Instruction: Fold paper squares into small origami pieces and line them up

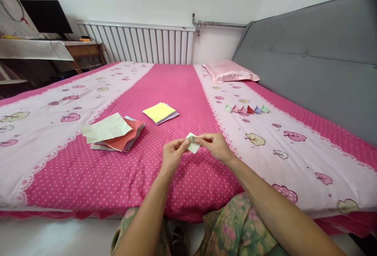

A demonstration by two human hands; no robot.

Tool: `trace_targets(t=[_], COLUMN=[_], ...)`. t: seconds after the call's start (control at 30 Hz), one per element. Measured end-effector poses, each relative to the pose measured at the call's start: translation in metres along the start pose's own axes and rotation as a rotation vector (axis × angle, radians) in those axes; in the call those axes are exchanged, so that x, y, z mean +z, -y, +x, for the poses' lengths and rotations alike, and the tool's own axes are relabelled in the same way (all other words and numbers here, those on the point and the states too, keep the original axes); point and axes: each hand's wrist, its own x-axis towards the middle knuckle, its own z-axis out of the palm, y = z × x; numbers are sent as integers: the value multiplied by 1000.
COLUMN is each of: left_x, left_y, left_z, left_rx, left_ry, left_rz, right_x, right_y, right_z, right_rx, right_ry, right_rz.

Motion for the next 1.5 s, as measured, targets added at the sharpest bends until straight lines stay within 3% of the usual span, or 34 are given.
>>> trace_targets(t=[0.43, 0.63, 0.9, 1.07, 1.4, 1.5], left_x=[3, 0, -2, -1, -1, -1], left_y=[-6, -3, -7, -2, -2, -6], left_z=[-3, 0, -2, -2, -2, -3], left_rx=[-15, -75, -72, -91, -160, -163], left_ry=[-18, -72, -37, -68, 3, 58], left_rz=[-44, -11, -12, -119, -148, -56], right_x=[15, 14, 14, 13, 8, 6], right_y=[3, 4, 0, -2, 5, 7], right_z=[-6, -7, -6, -5, -3, -3], right_rx=[12, 47, 77, 81, 166, 173], right_ry=[-197, -88, 61, 112, -125, -111], right_rz=[-6, -18, -2, 52, 171, 170])
